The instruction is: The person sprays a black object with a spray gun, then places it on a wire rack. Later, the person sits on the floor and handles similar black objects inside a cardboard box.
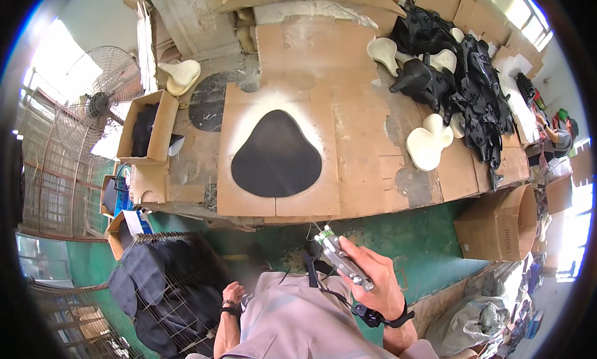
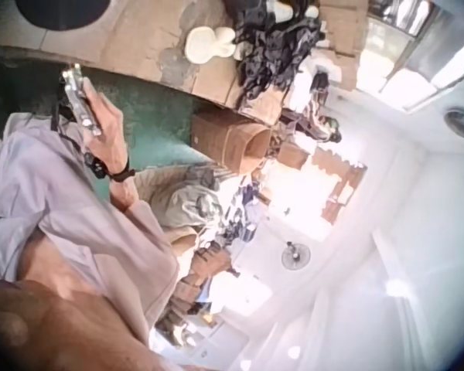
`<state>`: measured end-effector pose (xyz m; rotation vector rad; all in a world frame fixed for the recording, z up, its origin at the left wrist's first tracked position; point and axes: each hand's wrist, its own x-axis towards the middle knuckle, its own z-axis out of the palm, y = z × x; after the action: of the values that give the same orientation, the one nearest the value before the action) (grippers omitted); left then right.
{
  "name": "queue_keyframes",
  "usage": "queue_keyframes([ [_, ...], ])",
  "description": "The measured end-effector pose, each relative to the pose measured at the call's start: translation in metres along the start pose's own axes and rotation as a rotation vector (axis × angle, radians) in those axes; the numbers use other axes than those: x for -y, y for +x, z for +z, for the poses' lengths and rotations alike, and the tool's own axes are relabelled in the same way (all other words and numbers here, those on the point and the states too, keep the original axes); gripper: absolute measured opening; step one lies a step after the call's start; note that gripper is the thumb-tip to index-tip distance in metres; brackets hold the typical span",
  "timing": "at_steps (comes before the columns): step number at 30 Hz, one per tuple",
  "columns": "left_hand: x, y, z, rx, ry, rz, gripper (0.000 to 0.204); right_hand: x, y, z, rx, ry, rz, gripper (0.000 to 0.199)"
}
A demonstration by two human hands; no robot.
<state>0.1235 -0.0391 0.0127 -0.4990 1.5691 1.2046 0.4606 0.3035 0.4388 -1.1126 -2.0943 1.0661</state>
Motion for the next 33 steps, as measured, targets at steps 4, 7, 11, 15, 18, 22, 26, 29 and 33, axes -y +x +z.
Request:
queue_keyframes([
  [4,-0.017,-0.024,0.015,-0.096,0.085,-0.009,0.012,0.008,0.003,0.016,0.035,0.019,0.018,0.056],
  [7,0.004,0.009,-0.026,-0.083,-0.099,-0.033,0.023,0.015,0.004,0.020,0.092,0.018,0.015,0.058],
  [11,0.012,0.022,-0.036,-0.085,-0.003,0.041,0.031,0.018,-0.003,0.018,0.199,-0.007,0.032,0.063],
  [15,-0.002,0.018,-0.024,-0.090,0.324,0.110,0.036,0.018,-0.011,0.016,0.203,-0.014,0.095,0.062],
  [18,-0.015,0.019,-0.003,-0.115,0.365,0.111,0.035,0.018,-0.023,0.012,0.130,-0.021,0.194,0.054],
  [22,-0.014,0.062,-0.025,0.048,0.098,0.055,0.039,0.008,-0.040,0.002,0.004,0.007,0.215,0.051],
  [26,-0.041,0.042,0.010,-0.007,0.224,0.004,0.039,-0.001,-0.051,-0.002,-0.103,-0.015,0.333,0.049],
  [29,-0.054,0.035,0.026,-0.042,0.367,0.031,0.040,-0.007,-0.051,0.000,-0.204,-0.007,0.352,0.045],
  [33,-0.062,0.036,0.029,-0.024,0.317,0.021,0.042,-0.012,-0.037,0.005,-0.263,-0.023,0.270,0.045],
])
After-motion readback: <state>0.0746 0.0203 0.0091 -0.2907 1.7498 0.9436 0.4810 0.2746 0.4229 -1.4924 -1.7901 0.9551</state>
